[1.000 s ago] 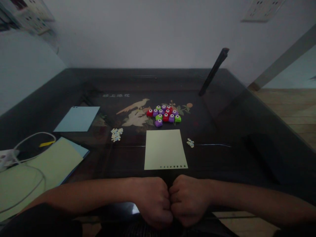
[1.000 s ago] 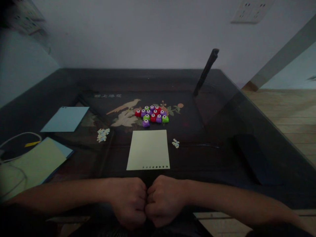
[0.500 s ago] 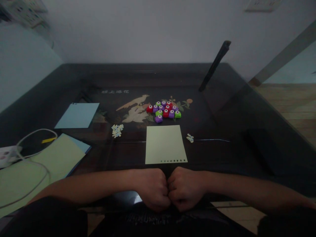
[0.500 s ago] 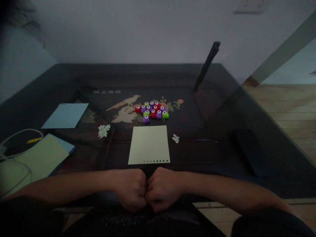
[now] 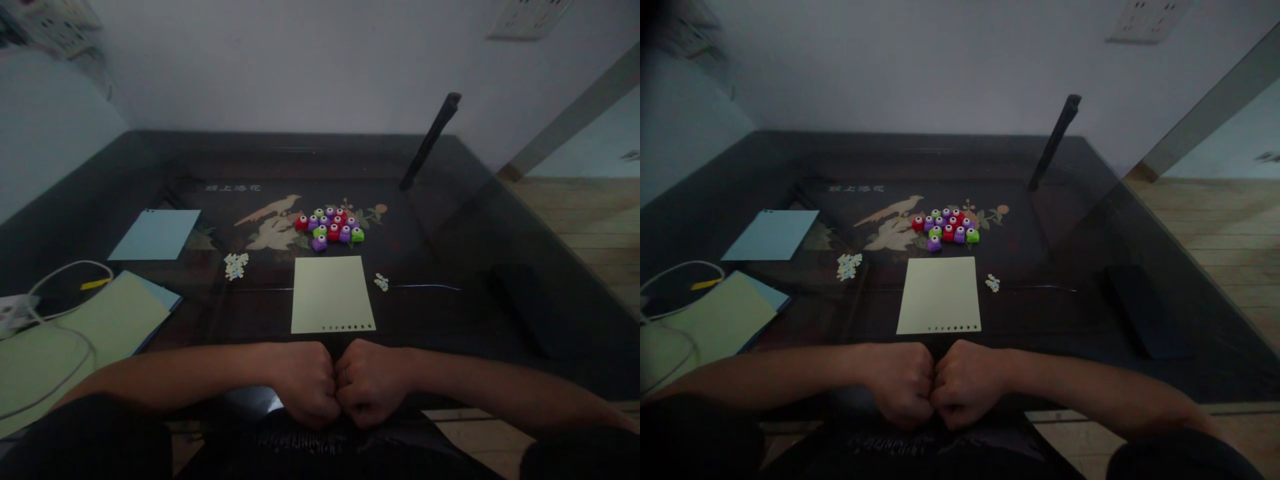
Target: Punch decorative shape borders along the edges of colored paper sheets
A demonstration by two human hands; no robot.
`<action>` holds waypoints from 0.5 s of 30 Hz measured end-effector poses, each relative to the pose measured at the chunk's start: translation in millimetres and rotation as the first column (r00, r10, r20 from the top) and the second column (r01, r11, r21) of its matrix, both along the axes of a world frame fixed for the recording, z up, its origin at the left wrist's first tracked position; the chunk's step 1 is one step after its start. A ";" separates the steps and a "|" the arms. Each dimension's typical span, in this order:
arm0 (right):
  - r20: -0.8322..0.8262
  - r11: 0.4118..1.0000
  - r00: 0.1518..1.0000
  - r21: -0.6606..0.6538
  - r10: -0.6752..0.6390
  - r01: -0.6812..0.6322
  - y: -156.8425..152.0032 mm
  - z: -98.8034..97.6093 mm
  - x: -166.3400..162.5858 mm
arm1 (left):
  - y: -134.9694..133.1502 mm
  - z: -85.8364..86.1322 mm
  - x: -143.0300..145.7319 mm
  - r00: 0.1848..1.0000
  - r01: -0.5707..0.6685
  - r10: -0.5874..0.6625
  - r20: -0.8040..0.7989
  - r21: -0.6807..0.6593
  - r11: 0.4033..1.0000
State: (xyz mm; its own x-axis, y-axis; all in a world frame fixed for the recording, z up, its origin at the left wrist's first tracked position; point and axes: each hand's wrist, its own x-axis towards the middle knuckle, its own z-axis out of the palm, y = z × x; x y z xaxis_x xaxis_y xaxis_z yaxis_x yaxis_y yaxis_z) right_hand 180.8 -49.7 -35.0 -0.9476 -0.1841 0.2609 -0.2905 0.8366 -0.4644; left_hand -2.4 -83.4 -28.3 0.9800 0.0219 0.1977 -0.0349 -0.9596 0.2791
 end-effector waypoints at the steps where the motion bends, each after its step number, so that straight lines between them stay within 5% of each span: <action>1: 0.000 1.000 1.000 -0.006 -0.001 0.001 -0.5 -0.5 0.3 | 0.0 -0.9 -0.1 1.000 -0.002 0.002 0.006 -0.004 1.000; 15: 0.029 1.000 0.999 0.001 0.016 -0.016 0.2 2.4 -0.3 | -0.4 -2.3 1.0 0.999 -0.021 0.022 0.027 -0.028 0.999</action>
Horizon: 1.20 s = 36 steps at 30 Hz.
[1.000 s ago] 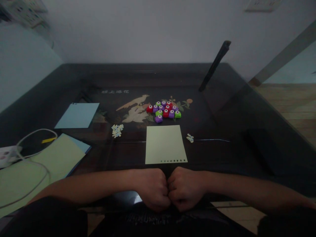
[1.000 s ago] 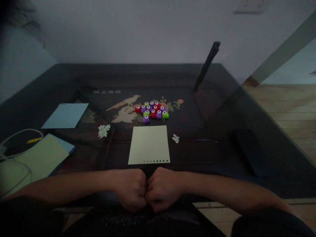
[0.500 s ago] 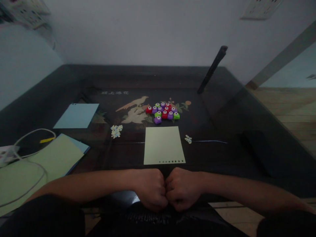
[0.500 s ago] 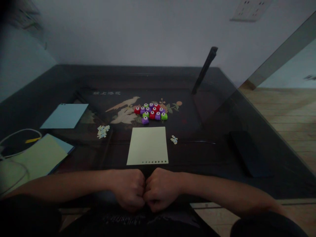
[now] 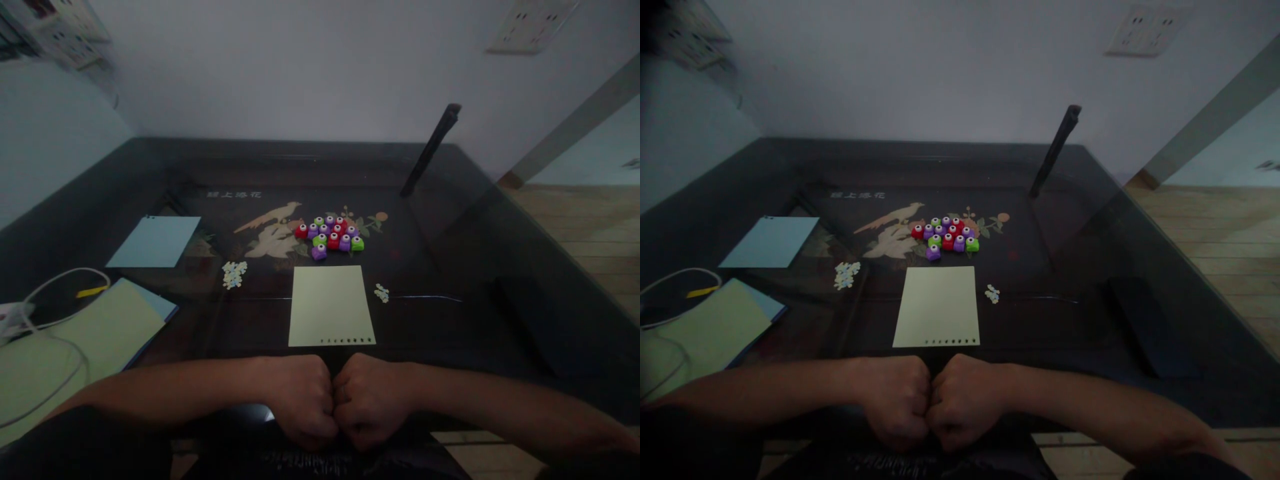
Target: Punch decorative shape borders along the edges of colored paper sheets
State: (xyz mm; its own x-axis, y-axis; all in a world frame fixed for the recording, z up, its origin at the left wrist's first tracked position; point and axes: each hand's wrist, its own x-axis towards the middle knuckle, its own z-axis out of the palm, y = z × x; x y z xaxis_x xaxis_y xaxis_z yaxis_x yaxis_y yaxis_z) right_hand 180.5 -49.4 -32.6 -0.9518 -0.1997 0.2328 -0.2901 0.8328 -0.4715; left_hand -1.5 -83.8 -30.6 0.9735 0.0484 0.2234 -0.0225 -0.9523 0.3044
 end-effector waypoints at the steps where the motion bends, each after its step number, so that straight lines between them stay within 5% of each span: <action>1: 0.006 1.000 1.000 0.003 0.006 -0.006 0.4 0.4 -0.3 | -0.3 0.0 0.3 1.000 0.002 -0.002 -0.010 0.001 1.000; 18: 0.041 1.000 0.999 0.008 -0.006 0.006 -0.9 -4.7 0.3 | 2.3 6.5 1.4 0.991 0.019 -0.019 -0.129 0.005 1.000; 36: -0.091 1.000 0.996 0.004 0.006 -0.006 -0.9 -3.8 1.8 | 0.7 3.9 2.1 0.997 0.016 -0.017 -0.071 -0.015 1.000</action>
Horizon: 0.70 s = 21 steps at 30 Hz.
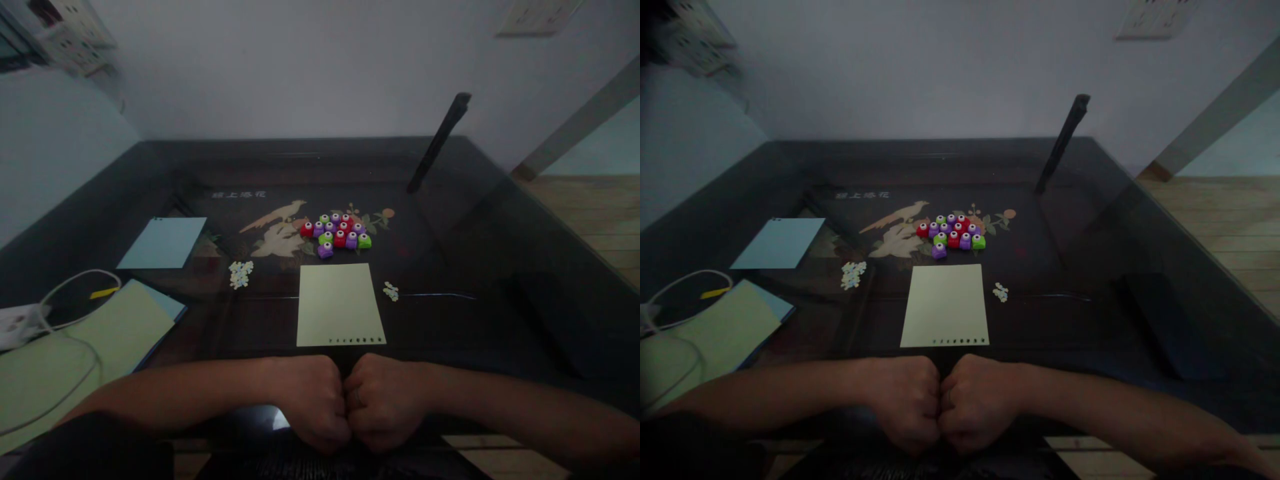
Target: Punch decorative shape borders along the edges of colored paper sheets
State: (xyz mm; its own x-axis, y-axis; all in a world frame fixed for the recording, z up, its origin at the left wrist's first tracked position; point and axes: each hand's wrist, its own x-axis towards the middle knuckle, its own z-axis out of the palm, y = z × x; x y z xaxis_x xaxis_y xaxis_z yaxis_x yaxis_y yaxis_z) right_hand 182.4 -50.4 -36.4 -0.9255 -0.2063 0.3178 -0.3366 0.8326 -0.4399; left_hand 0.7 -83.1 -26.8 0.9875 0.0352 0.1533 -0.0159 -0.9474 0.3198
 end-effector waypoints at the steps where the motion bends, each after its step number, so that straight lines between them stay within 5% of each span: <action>1: -0.015 1.000 1.000 0.006 0.011 -0.011 0.6 0.7 0.0 | 0.0 -0.3 -0.3 1.000 0.003 -0.003 0.018 0.006 1.000; 21: -0.002 1.000 1.000 0.017 0.008 -0.008 3.6 6.2 -0.5 | -2.3 -5.0 -0.4 0.983 -0.064 0.063 0.173 -0.002 0.998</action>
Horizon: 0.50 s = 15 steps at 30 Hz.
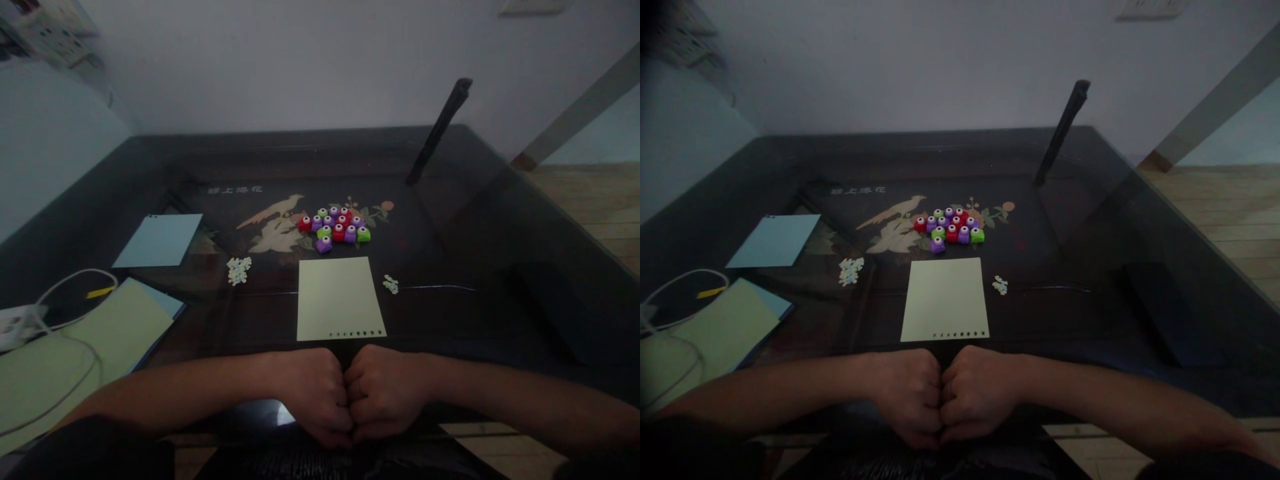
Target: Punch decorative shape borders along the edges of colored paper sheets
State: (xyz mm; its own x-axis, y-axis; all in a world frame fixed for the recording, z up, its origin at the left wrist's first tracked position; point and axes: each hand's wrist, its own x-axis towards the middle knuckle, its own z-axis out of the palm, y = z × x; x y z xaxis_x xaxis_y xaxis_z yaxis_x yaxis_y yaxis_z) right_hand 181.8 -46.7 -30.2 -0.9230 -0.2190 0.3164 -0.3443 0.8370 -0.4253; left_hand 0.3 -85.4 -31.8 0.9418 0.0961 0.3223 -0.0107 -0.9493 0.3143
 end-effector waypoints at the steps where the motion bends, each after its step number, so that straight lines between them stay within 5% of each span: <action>1: -0.005 1.000 1.000 -0.005 -0.004 0.004 0.0 -0.2 -0.1 | 0.1 -0.7 -0.1 1.000 0.003 -0.003 0.008 0.001 1.000; 15: 0.013 1.000 1.000 0.012 -0.006 0.006 -1.4 -2.2 -0.5 | 3.7 4.2 -1.1 0.993 0.030 -0.031 -0.111 -0.008 1.000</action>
State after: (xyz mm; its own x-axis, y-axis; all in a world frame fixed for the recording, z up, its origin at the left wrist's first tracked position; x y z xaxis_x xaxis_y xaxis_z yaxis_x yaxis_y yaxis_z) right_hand 181.3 -48.1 -32.3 -0.9283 -0.2170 0.3020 -0.3338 0.8440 -0.4197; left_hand -0.9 -81.7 -27.6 0.9741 0.0683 0.2154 -0.0046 -0.9471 0.3210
